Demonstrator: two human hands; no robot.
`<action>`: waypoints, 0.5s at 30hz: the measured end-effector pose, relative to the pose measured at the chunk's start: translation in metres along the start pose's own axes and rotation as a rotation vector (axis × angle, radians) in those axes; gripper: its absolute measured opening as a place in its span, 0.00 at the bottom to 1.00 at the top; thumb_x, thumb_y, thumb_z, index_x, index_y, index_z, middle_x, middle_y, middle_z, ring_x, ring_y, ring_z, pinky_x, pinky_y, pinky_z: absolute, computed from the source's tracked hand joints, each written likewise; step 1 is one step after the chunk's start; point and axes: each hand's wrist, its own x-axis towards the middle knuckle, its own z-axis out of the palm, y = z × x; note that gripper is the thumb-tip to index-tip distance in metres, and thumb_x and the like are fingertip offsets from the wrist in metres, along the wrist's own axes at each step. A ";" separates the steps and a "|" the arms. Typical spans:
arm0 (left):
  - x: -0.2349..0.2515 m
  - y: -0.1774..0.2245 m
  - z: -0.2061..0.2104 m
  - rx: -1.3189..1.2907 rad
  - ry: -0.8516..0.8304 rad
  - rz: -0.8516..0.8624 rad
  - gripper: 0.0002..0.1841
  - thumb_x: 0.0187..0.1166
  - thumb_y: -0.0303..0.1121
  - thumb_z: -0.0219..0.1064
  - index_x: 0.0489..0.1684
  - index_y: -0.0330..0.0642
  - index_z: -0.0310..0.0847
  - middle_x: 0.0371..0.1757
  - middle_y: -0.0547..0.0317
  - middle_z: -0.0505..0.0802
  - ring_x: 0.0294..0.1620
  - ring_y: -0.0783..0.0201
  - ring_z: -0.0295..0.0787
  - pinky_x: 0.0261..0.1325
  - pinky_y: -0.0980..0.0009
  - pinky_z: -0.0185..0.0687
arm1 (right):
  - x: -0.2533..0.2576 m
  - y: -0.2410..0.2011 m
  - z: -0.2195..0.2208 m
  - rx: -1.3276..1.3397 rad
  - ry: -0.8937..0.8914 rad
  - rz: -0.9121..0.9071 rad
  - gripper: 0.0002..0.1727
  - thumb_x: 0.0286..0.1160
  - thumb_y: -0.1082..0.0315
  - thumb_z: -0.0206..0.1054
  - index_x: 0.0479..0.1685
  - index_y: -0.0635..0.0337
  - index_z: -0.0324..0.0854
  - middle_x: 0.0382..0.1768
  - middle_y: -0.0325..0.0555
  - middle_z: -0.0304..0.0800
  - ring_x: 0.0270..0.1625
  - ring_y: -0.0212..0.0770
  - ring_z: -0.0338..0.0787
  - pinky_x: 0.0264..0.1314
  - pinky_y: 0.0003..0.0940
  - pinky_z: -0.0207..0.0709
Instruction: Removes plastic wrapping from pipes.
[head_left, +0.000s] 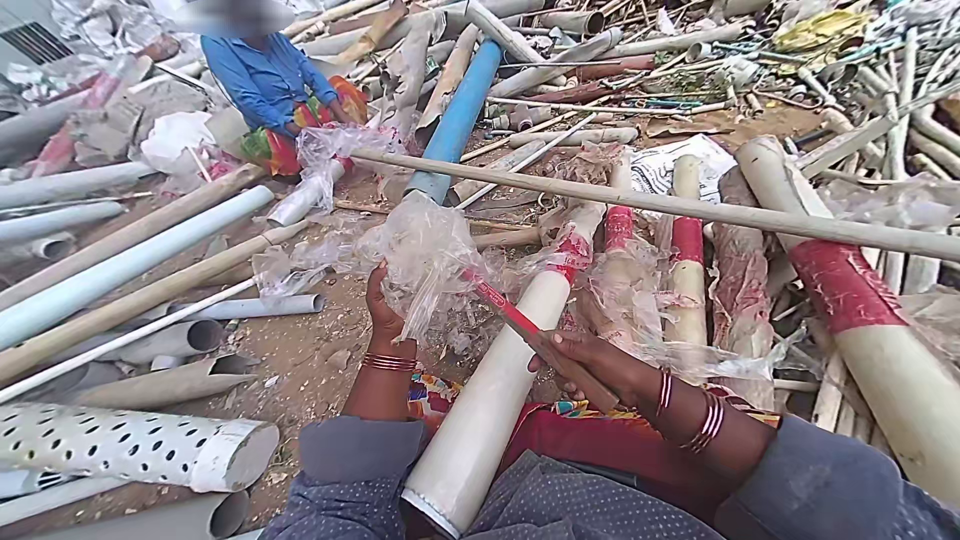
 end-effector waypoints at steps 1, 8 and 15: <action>0.007 0.000 -0.011 -0.065 -0.023 -0.002 0.19 0.91 0.43 0.36 0.54 0.54 0.75 0.45 0.67 0.91 0.51 0.72 0.90 0.55 0.67 0.88 | 0.000 0.003 0.000 -0.007 -0.052 -0.026 0.18 0.91 0.54 0.45 0.69 0.49 0.69 0.48 0.34 0.93 0.20 0.22 0.81 0.21 0.16 0.75; 0.022 0.014 -0.033 -0.340 -0.090 -0.007 0.35 0.89 0.62 0.23 0.66 0.52 0.74 0.56 0.57 0.89 0.60 0.60 0.87 0.63 0.55 0.84 | 0.000 0.009 0.001 -0.049 -0.152 -0.163 0.20 0.83 0.47 0.61 0.65 0.47 0.74 0.50 0.31 0.95 0.20 0.22 0.84 0.21 0.16 0.77; 0.013 0.033 -0.024 -0.344 0.015 0.027 0.32 0.92 0.56 0.23 0.64 0.51 0.73 0.55 0.59 0.89 0.60 0.62 0.86 0.64 0.57 0.83 | -0.004 0.000 -0.005 -0.184 -0.088 -0.215 0.19 0.83 0.50 0.59 0.66 0.47 0.76 0.49 0.29 0.95 0.22 0.22 0.85 0.22 0.17 0.79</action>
